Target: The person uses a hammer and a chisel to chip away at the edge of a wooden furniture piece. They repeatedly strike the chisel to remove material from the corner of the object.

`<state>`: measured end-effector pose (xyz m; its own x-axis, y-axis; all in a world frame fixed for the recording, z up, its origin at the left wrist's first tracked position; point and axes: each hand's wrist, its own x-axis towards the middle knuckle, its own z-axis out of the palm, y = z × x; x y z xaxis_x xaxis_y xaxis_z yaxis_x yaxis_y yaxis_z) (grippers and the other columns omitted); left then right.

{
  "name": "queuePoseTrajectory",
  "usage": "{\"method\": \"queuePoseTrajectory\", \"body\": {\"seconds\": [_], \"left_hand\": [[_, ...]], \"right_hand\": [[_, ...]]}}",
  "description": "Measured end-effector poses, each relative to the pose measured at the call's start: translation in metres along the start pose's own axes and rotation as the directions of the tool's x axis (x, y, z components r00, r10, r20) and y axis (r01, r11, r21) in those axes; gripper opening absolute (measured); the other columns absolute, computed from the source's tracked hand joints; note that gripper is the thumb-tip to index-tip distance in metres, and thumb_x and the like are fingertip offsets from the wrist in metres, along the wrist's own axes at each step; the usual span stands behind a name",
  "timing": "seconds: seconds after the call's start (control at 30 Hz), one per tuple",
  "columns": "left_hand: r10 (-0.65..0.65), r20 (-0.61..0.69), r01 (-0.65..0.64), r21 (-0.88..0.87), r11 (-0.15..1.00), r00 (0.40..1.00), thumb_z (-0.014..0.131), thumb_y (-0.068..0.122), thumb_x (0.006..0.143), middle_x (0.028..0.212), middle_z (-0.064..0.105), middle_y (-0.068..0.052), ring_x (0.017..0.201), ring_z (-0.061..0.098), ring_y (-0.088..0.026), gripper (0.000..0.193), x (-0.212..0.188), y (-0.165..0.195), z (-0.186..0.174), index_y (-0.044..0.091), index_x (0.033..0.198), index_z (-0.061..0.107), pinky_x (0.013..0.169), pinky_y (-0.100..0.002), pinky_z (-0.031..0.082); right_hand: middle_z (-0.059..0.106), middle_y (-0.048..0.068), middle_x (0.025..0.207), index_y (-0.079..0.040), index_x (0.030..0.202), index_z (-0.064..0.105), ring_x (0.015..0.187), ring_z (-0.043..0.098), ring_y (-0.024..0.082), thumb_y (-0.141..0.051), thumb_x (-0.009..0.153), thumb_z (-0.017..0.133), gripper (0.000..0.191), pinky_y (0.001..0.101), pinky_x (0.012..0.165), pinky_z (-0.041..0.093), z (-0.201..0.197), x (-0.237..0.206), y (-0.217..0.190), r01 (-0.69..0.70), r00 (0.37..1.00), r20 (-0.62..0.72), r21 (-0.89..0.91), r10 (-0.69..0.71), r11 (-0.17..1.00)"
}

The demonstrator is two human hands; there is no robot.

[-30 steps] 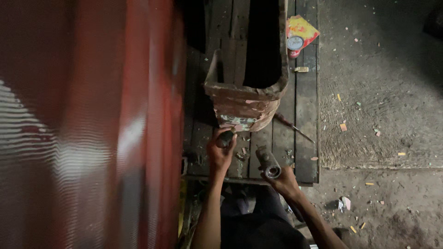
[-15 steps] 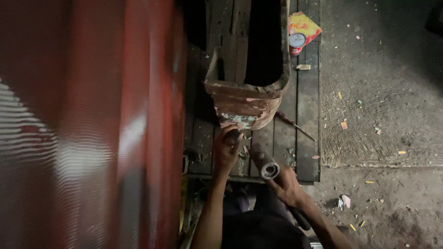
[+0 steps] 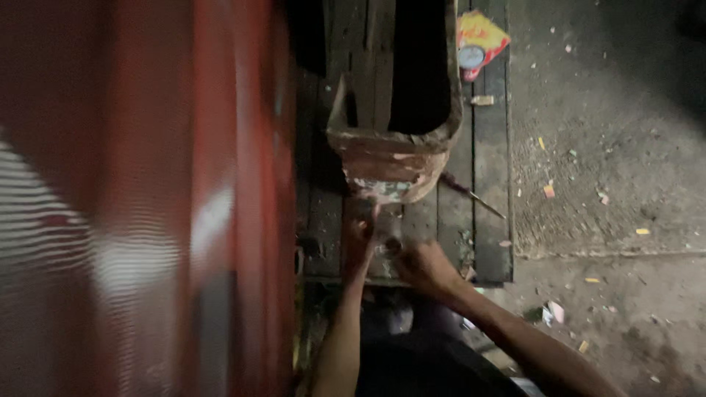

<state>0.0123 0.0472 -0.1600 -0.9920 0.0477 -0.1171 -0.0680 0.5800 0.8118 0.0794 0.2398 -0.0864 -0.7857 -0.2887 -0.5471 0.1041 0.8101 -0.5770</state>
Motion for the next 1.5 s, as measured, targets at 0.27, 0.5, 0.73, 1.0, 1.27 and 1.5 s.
{"method": "queuePoseTrajectory", "body": {"seconds": [0.27,0.5,0.73,1.0,1.27,1.5], "left_hand": [[0.089,-0.351,-0.2,-0.293,0.935,0.932,0.07,0.033,0.099,0.101,0.072,-0.014,0.087,0.066,-0.026,0.034,-0.027,-0.007,-0.014,0.006,0.12,0.068,0.077,-0.037,0.055],[0.152,-0.316,-0.23,-0.226,0.946,0.936,0.074,0.028,0.098,0.109,0.07,-0.017,0.099,0.069,-0.025,0.037,-0.037,0.024,-0.016,0.004,0.124,0.064,0.083,-0.037,0.055],[0.122,-0.142,-0.18,-0.541,0.822,0.982,0.07,0.015,0.098,0.112,0.071,-0.014,0.093,0.071,-0.021,0.032,-0.03,0.036,-0.001,0.009,0.129,0.06,0.08,-0.034,0.057],[0.215,-0.204,-0.282,-0.405,0.869,0.955,0.073,0.002,0.092,0.123,0.067,-0.016,0.095,0.07,-0.024,0.034,-0.03,0.034,0.009,0.006,0.124,0.062,0.079,-0.036,0.058],[0.18,-0.171,-0.223,-0.29,0.931,0.969,0.067,0.0,0.095,0.109,0.066,-0.01,0.079,0.067,-0.015,0.032,-0.021,0.03,0.029,0.01,0.123,0.057,0.064,-0.029,0.057],[-0.13,0.075,0.118,-0.925,0.361,0.989,0.062,0.007,0.103,0.104,0.06,-0.004,0.075,0.059,-0.01,0.021,-0.026,0.024,0.036,0.008,0.124,0.059,0.062,-0.023,0.054]], "right_hand": [[0.077,0.019,0.076,0.002,0.09,0.074,0.066,0.075,0.029,-0.023,0.078,0.08,0.028,0.0447,0.057,0.058,0.053,-0.034,0.052,0.024,0.972,-0.232,0.243,0.034,0.97],[0.075,0.02,0.072,0.002,0.089,0.076,0.062,0.073,0.028,-0.026,0.084,0.078,0.029,0.044,0.061,0.056,0.037,-0.038,0.037,-0.06,0.971,-0.21,0.256,0.116,0.965],[0.075,0.016,0.075,0.004,0.091,0.072,0.064,0.073,0.027,-0.023,0.081,0.072,0.028,0.043,0.058,0.057,0.024,-0.06,0.021,0.063,0.933,-0.352,0.38,0.081,0.923],[0.074,0.019,0.071,0.003,0.087,0.072,0.06,0.073,0.025,-0.026,0.078,0.077,0.031,0.0415,0.057,0.055,0.035,-0.066,0.031,-0.031,0.937,-0.311,0.377,0.158,0.926],[0.079,0.013,0.085,-0.001,0.094,0.074,0.065,0.078,0.019,-0.018,0.079,0.078,0.023,0.0349,0.057,0.059,0.054,-0.053,0.046,0.088,0.951,-0.308,0.339,0.022,0.936],[0.078,0.015,0.076,0.0,0.088,0.074,0.062,0.075,0.022,-0.012,0.079,0.079,0.016,0.0374,0.057,0.059,0.015,-0.06,-0.012,0.163,0.969,-0.236,0.36,-0.08,0.919]]}}
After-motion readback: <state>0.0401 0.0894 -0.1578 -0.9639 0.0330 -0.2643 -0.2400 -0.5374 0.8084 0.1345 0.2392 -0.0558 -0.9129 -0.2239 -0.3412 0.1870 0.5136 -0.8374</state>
